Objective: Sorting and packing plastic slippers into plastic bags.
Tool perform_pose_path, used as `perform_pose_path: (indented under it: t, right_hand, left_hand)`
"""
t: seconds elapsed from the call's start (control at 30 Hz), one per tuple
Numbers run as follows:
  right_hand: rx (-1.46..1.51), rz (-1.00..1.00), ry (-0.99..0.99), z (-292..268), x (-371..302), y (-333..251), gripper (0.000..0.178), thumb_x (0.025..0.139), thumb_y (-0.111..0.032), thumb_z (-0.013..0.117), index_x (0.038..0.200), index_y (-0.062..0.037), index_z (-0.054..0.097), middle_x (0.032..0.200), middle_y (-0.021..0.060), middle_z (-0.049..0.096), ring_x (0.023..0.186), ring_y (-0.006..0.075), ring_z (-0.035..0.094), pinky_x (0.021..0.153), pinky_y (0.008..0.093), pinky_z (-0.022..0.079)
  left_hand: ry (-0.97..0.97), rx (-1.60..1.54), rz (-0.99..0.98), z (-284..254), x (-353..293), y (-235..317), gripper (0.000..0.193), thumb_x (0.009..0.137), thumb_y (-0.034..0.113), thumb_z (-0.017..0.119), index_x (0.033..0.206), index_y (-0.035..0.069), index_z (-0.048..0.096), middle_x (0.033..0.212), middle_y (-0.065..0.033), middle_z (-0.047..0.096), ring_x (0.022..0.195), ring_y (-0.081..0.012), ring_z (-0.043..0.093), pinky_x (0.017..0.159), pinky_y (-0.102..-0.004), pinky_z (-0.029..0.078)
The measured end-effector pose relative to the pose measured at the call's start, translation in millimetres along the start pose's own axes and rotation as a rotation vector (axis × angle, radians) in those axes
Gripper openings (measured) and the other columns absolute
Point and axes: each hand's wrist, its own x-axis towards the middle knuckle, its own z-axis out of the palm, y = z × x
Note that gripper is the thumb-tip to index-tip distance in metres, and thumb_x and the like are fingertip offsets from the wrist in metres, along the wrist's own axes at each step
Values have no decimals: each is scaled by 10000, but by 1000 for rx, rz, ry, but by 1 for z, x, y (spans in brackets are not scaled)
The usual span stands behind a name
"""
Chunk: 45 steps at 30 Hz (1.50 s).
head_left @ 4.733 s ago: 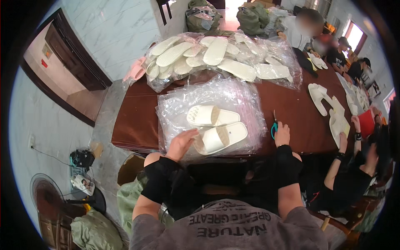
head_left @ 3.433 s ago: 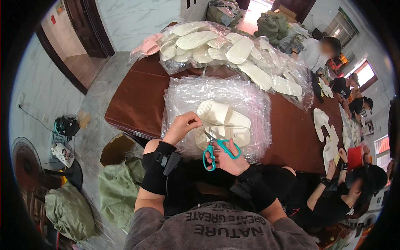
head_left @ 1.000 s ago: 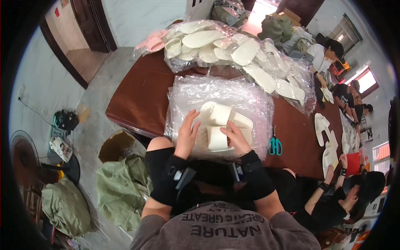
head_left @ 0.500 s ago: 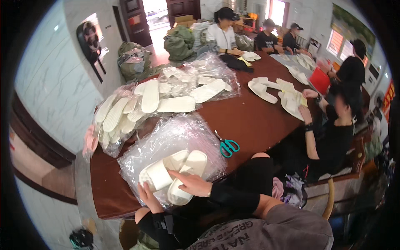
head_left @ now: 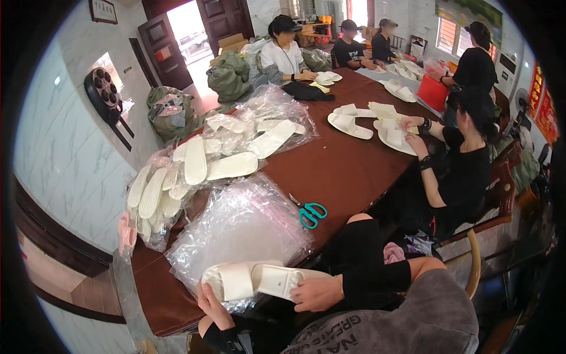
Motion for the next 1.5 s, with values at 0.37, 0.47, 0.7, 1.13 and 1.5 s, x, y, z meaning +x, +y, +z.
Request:
perform_pose_path:
  t: [0.37,0.47,0.7,1.13,1.5]
  right_hand:
    - [3,-46,361,4,19,-20,81,794,-147,544,858,-107,514,904,50,501,955,203,529,975,381,389]
    - [12,-25,289,3,13,-16,153,803,-180,555,938,-117,588,914,39,535,1003,215,523,920,372,395]
    - [13,170,294,-62,-17,35,227,735,-141,588,962,-145,583,981,38,547,1025,238,528,898,402,421]
    - [-346,417,566,-63,40,121,365,871,-205,600,1220,-99,599,1252,143,561,1217,334,475,1031,443,373]
    - [-180,674,488,20,77,122,539,903,-277,587,1396,-127,430,1396,182,409,1286,379,382,1043,508,305]
  left_hand:
    - [-218,-28,-289,22,-33,9,499,1046,328,327,1143,-89,582,1060,-139,648,968,-213,613,876,-322,467]
    - [-197,-166,-331,24,-38,-16,484,1038,329,352,1163,-74,589,1071,-137,651,969,-205,611,866,-300,459]
    - [-180,930,400,11,20,-10,377,958,237,504,1303,92,551,1366,-153,477,1282,-321,415,1036,-457,344]
    - [-117,1245,206,23,14,-99,646,877,440,586,1434,172,399,1538,-147,245,1428,-380,174,1088,-664,100]
    - [165,1017,247,10,21,-80,453,912,175,555,1358,148,479,1498,-130,306,1373,-372,282,1081,-544,257]
